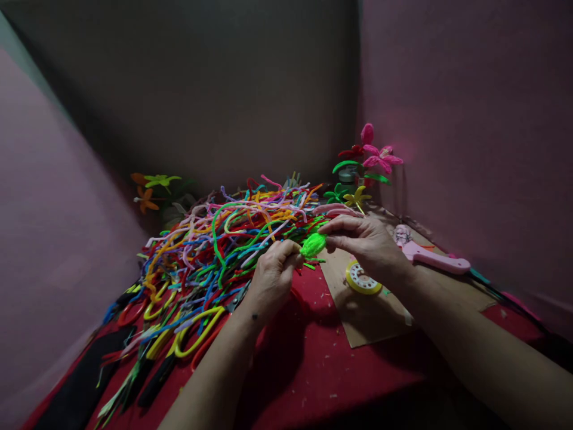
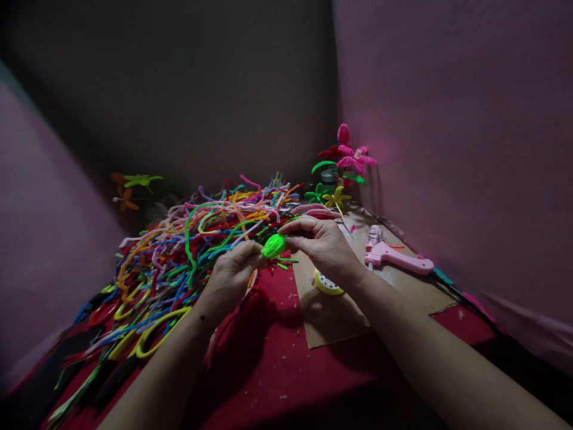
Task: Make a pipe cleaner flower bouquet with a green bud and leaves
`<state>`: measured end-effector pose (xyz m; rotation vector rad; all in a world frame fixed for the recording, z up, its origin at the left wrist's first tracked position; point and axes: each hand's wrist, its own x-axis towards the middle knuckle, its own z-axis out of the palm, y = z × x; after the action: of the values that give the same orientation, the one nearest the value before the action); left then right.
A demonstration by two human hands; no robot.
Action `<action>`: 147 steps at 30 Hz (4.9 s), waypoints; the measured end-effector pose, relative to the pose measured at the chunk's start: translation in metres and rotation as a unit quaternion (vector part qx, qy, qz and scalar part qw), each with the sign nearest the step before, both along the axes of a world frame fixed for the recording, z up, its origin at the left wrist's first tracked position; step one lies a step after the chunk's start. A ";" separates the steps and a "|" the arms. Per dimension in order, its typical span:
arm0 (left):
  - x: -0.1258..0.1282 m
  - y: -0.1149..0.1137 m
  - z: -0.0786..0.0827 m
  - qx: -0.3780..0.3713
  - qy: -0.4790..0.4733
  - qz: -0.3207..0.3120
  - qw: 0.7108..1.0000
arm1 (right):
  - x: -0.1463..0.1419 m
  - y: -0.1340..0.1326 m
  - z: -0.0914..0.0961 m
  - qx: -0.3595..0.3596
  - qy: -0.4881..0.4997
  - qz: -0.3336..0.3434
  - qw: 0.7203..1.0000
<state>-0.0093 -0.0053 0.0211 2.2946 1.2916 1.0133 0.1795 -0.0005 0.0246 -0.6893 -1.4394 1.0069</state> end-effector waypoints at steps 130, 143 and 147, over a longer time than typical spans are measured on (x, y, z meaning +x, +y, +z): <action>-0.004 0.008 -0.001 -0.525 -0.411 -0.156 0.729 | -0.006 0.002 0.002 -0.058 0.045 0.002 0.997; 0.004 0.003 0.000 -0.449 -0.341 -0.081 0.822 | -0.001 0.012 -0.011 -0.068 0.026 0.008 0.997; 0.007 -0.001 0.000 -0.370 -0.292 -0.026 0.882 | 0.000 0.017 -0.015 -0.093 0.039 0.014 0.995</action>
<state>-0.0023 -0.0060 0.0209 1.3034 1.0821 0.8789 0.1796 0.0167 0.0093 -0.7577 -1.3011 1.1881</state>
